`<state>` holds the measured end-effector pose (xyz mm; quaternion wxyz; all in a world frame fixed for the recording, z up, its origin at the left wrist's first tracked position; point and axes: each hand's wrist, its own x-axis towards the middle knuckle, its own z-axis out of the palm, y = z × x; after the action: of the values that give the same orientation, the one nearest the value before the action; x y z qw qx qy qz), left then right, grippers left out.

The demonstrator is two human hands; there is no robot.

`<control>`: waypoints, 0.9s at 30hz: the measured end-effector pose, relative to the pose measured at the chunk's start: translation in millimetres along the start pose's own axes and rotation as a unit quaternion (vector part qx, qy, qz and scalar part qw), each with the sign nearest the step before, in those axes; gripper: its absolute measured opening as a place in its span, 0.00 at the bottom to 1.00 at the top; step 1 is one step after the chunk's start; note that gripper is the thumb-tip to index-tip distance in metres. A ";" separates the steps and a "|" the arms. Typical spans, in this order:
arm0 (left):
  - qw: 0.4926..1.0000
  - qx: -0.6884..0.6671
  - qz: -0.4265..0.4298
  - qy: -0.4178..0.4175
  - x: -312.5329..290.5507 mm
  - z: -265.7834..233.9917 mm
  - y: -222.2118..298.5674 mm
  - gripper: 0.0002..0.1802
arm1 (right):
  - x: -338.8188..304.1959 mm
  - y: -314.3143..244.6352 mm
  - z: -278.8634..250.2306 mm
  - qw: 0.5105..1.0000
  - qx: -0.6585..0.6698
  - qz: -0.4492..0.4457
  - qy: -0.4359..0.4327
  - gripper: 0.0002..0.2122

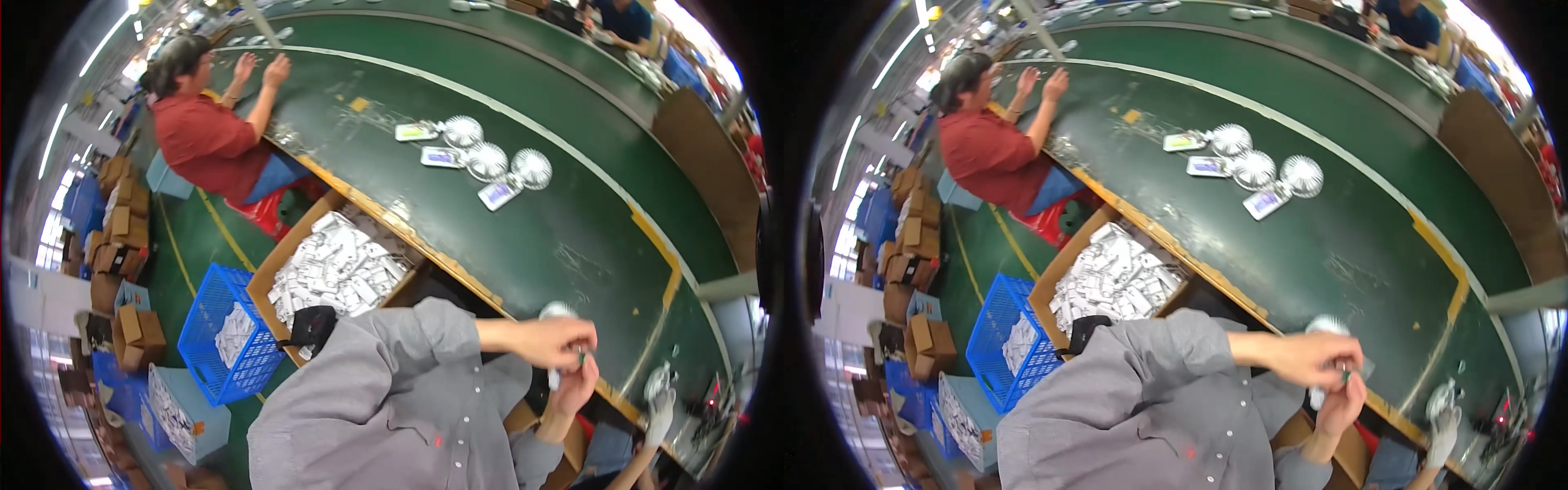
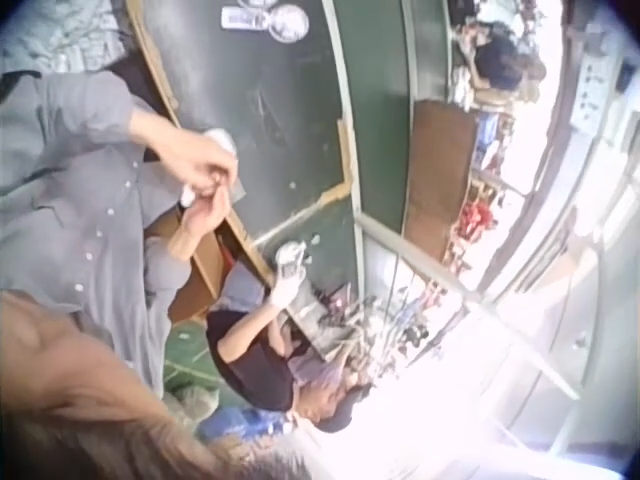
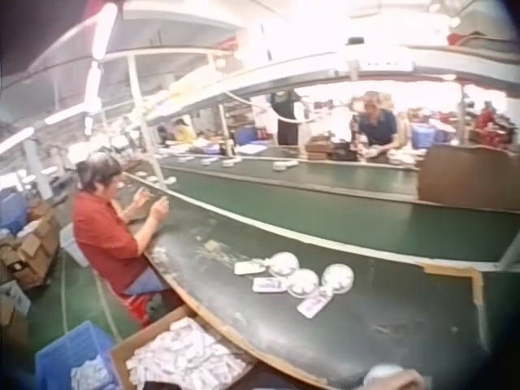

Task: The person assembles handheld fans by hand, connecting the fan heads, circuit boards, and batteries into the handle casings and placing the assembled fans onto the conveyor belt.

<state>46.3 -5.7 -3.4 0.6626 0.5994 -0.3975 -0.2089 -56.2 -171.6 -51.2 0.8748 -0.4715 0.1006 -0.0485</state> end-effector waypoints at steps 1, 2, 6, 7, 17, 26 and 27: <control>1.000 -0.008 0.017 0.004 -5.6 0.3 15.5 0.14 | -6.4 -9.6 14.7 0.999 -0.027 0.014 -0.012 0.17; 0.998 0.024 0.054 -0.004 -10.6 -1.5 25.1 0.12 | -10.2 -19.7 25.8 0.996 -0.025 0.019 -0.084 0.18; 0.990 0.031 0.123 0.056 -23.5 2.2 28.2 0.10 | -17.0 -22.5 40.0 0.986 -0.158 0.004 -0.047 0.19; 0.994 0.027 0.098 0.040 -27.7 0.0 31.2 0.09 | -16.6 -17.7 35.1 0.975 -0.214 -0.006 -0.058 0.19; 0.969 0.230 0.072 0.045 -61.5 10.1 31.0 0.08 | -47.1 -31.3 68.4 0.939 -0.334 0.039 -0.077 0.10; 0.984 0.030 0.039 0.172 -68.4 3.7 40.3 0.04 | -53.5 -62.4 87.2 0.965 -0.172 0.159 -0.119 0.13; 0.974 -0.065 -0.081 0.203 -69.5 -4.0 46.8 0.03 | -58.5 -72.2 82.7 0.962 -0.170 0.143 -0.161 0.12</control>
<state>-1.5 58.3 22.4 0.7479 0.6151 -0.1904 -0.1614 -94.3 -133.4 61.0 0.7839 -0.5960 0.0321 0.1713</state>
